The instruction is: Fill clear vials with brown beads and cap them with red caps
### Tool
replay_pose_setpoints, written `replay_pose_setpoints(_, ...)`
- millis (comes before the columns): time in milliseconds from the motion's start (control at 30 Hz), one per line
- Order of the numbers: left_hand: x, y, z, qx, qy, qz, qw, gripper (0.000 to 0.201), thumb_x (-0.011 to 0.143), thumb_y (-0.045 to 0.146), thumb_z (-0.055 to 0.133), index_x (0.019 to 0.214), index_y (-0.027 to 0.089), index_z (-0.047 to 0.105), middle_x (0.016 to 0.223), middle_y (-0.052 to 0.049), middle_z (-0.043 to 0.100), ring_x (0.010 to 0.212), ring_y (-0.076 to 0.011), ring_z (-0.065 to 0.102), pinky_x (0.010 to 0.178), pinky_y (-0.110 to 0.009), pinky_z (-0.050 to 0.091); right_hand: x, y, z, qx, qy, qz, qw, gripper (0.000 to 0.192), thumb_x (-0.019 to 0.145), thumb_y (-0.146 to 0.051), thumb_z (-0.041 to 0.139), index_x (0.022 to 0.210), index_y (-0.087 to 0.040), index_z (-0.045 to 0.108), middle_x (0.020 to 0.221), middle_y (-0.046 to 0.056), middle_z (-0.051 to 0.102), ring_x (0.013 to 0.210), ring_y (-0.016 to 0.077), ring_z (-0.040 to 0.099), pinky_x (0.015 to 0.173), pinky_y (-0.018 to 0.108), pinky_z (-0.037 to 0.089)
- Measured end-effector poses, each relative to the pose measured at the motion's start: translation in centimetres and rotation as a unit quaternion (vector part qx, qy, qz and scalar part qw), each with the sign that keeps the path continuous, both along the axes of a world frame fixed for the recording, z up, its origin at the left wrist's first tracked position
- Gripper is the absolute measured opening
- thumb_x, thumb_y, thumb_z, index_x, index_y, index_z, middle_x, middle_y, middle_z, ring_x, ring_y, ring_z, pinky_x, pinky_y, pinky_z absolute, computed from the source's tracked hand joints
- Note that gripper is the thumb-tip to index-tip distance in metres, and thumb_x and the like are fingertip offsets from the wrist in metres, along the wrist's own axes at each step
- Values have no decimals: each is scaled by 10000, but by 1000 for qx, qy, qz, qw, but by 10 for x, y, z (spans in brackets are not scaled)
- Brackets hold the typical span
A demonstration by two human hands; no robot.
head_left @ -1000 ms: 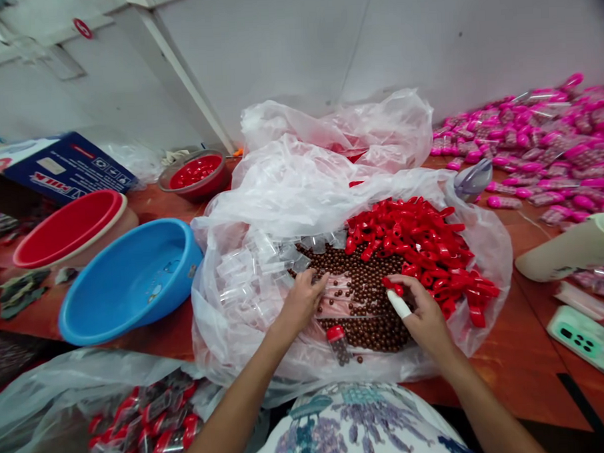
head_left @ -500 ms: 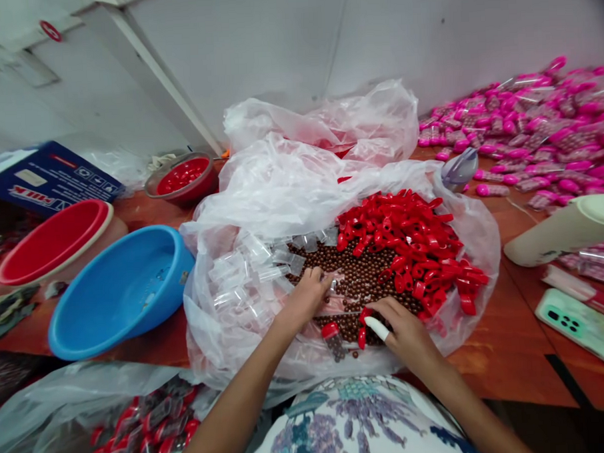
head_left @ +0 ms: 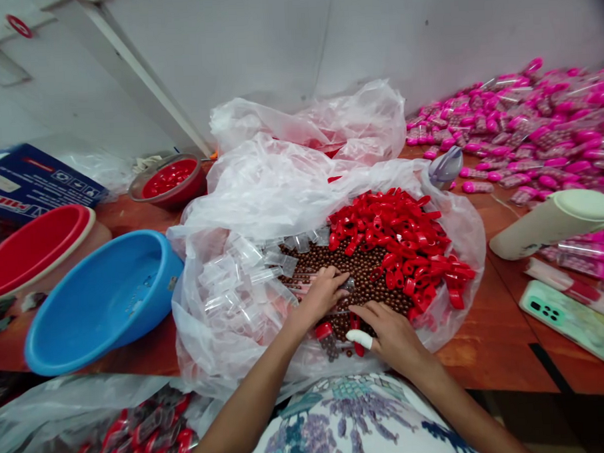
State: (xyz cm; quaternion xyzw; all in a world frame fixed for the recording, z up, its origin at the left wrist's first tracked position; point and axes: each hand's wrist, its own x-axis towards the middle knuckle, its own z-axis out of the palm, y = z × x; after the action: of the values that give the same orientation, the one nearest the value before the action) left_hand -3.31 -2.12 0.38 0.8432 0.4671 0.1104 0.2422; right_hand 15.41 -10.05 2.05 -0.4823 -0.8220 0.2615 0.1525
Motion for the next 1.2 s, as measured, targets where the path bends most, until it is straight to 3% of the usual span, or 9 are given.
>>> replay_pose_setpoints(333,4,-5,-6,-63,-168,81,980,453,769,322,618,1209,243,541,1082,-55,543,1024,-202,471,918,-342,347,-5,-4,-6,-15,-17,-4,1000,373,836,-213,489,1201,-288,501,1037,53,578,969,215,540,821,340,448)
replay_pose_setpoints(433,4,-11,-1,-73,-213,109,968,444,762,333,625,1192,248,558,1062,-53,551,1027,-202,477,928,-347,346,-3,-4,-10,-29,44,-24,998,406,834,-183,462,1230,-271,480,1079,60,578,1003,213,532,868,358,435)
replay_pose_setpoints(533,5,-18,7,-87,-256,141,952,447,753,334,634,1188,259,562,1051,-49,544,1006,-194,490,921,-347,356,1,-1,-12,-61,160,-86,981,411,826,-218,475,1236,-241,473,1128,69,572,1047,211,520,917,376,414)
replay_pose_setpoints(633,5,-28,13,-96,-308,166,932,443,735,316,655,1168,260,579,1048,-45,530,1003,-184,494,923,-341,358,7,4,-12,-137,304,-162,929,387,814,-284,516,1197,-238,505,1184,68,560,1078,212,521,927,376,415)
replay_pose_setpoints(767,8,-42,16,-134,-394,213,884,452,672,291,714,1112,249,620,1066,-46,552,1058,-196,491,963,-352,341,12,13,-9,-278,469,-241,803,467,770,-369,594,1214,-255,503,1182,62,580,859,181,621,795,344,485)
replay_pose_setpoints(867,13,-50,16,-216,-480,254,811,461,636,253,739,1083,219,634,1130,-59,589,1082,-210,515,978,-366,344,11,17,-5,-340,534,-274,724,507,708,-385,664,1184,-259,542,1151,61,600,721,149,615,668,305,508)
replay_pose_setpoints(967,16,-56,16,-272,-551,277,739,455,608,192,752,1048,195,634,1165,-68,601,1076,-208,542,987,-368,350,7,19,-1,-371,563,-274,686,483,686,-366,688,1144,-264,575,1074,46,634,690,135,596,613,277,500)
replay_pose_setpoints(1033,16,-59,17,-288,-570,280,717,470,602,167,753,1053,188,620,1141,-71,617,1044,-201,565,977,-367,364,4,21,2,-368,559,-266,693,465,692,-361,686,1136,-268,581,1030,33,649,688,130,588,602,261,490)
replay_pose_setpoints(1200,14,-64,20,-312,-568,288,705,455,605,145,745,1041,174,615,1049,-70,655,989,-185,585,939,-336,396,-1,26,3,-300,514,-255,762,453,717,-371,661,1153,-279,576,1095,20,625,745,128,575,632,242,475)
